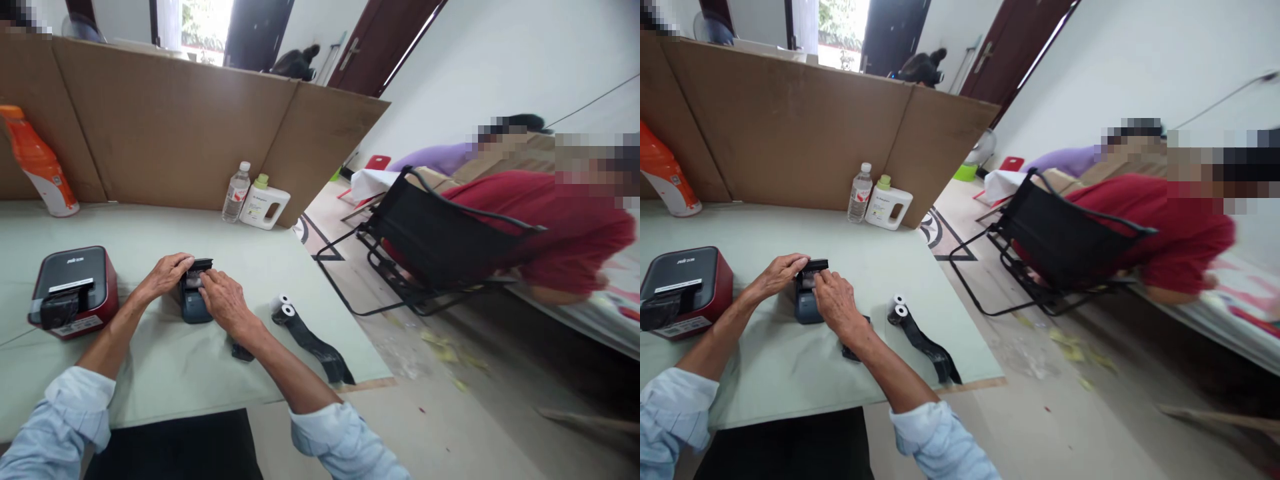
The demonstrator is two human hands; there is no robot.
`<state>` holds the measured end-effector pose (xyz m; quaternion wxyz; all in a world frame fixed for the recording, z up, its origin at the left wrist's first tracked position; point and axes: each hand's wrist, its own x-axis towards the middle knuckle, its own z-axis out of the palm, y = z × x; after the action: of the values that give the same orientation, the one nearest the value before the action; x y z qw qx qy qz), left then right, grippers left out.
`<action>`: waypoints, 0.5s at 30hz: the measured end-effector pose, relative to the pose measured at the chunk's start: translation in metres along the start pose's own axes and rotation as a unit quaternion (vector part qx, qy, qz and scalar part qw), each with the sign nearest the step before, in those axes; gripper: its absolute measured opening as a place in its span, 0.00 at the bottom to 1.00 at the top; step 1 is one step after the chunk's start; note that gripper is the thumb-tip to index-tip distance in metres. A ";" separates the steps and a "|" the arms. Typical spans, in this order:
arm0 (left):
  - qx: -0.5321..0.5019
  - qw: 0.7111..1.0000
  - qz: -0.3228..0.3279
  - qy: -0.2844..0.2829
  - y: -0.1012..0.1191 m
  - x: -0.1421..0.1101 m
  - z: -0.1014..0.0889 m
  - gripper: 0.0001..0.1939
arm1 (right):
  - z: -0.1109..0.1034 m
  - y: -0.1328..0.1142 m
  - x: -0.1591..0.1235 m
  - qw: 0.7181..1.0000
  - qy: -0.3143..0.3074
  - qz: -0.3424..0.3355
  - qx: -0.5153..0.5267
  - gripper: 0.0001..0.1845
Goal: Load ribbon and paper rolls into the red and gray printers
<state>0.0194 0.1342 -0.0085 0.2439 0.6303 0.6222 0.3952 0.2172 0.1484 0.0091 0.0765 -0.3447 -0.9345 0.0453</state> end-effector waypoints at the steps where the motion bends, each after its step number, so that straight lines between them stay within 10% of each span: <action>1: -0.001 1.000 0.001 0.002 0.000 0.000 0.000 0.27 | -0.002 0.000 0.002 1.000 -0.011 0.003 0.000 0.11; 15: 0.020 1.000 0.006 0.004 0.004 0.001 -0.001 0.23 | -0.014 0.001 0.018 0.996 -0.088 0.004 -0.001 0.13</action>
<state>0.0212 0.1344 -0.0044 0.2263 0.6372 0.6269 0.3869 0.2070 0.1610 0.0242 -0.0069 -0.3433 -0.9362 0.0753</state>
